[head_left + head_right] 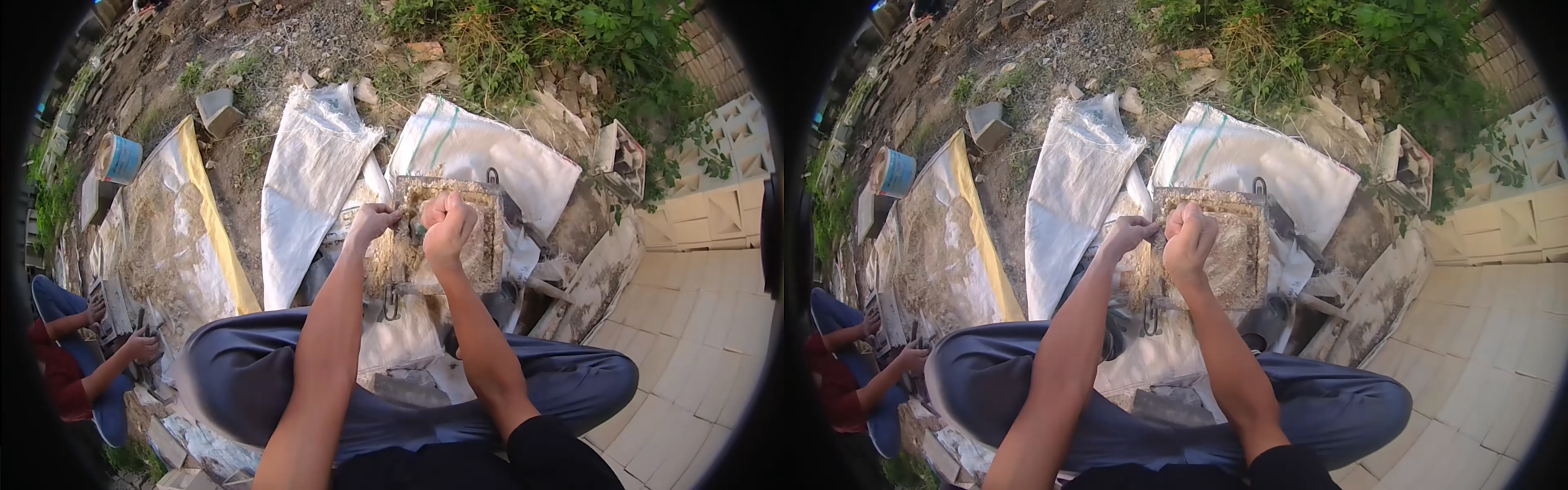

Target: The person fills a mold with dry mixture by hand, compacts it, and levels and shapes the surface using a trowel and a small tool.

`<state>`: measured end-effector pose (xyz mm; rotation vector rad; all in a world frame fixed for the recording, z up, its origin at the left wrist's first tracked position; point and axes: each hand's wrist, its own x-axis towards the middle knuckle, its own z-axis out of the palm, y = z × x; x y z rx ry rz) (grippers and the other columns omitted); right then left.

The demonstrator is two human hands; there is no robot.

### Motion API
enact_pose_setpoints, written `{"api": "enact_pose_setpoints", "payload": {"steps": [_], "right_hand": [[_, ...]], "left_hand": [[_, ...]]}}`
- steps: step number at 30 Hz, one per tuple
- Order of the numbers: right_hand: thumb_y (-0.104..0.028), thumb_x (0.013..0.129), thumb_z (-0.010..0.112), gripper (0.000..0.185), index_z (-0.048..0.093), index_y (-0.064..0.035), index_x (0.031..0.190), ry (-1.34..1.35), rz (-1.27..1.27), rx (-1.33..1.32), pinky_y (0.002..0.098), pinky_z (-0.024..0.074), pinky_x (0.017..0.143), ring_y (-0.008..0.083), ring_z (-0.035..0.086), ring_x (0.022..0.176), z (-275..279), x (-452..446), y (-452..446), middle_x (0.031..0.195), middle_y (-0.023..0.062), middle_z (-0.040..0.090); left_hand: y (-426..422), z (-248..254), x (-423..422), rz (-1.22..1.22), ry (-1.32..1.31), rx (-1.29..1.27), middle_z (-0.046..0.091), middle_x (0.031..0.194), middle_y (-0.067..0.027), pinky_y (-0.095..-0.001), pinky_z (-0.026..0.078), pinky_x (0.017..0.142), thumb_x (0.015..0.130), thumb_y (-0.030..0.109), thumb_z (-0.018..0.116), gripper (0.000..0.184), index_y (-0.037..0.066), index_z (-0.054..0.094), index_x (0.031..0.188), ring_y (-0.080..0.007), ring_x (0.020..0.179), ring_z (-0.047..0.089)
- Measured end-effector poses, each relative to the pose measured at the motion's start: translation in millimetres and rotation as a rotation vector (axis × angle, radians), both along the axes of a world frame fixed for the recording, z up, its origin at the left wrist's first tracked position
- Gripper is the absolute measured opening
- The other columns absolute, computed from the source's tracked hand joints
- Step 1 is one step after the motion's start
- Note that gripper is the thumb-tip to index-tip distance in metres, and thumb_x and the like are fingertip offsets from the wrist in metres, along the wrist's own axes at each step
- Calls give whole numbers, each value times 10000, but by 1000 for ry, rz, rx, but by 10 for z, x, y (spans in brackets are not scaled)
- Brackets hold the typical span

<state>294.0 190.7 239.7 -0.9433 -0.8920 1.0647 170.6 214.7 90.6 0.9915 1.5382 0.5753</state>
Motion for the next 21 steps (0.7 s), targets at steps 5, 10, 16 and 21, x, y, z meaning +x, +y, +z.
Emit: {"api": "enact_pose_setpoints", "payload": {"steps": [5,10,16,21], "right_hand": [[-210,927,375,413,275,-83,547,143,29,-89,286,186,418,91,234,422,697,63,-98,488,-22,264],[-212,921,362,404,254,-92,551,-140,21,80,294,185,433,86,226,435,-169,1,-269,501,-27,240],[-214,932,343,404,244,-94,560,22,-6,-21,297,178,430,94,229,435,628,172,-373,506,-13,265],[-209,937,347,414,248,-102,550,131,-43,-12,281,164,418,85,238,428,-47,248,-512,497,-6,273]], "left_hand": [[107,17,-41,-115,105,-39,689,685,-45,-275,455,571,773,269,768,213,58,741,782,-112,595,582],[121,-39,-35,-79,19,-13,699,712,-61,-291,494,587,755,260,785,234,38,741,814,-125,605,611],[67,-100,7,-33,45,-30,676,699,-65,-298,475,573,779,242,742,222,28,726,837,-140,612,619],[-86,12,155,222,-146,-109,632,671,-27,-311,498,477,793,238,709,214,49,707,894,-132,566,607]]}}
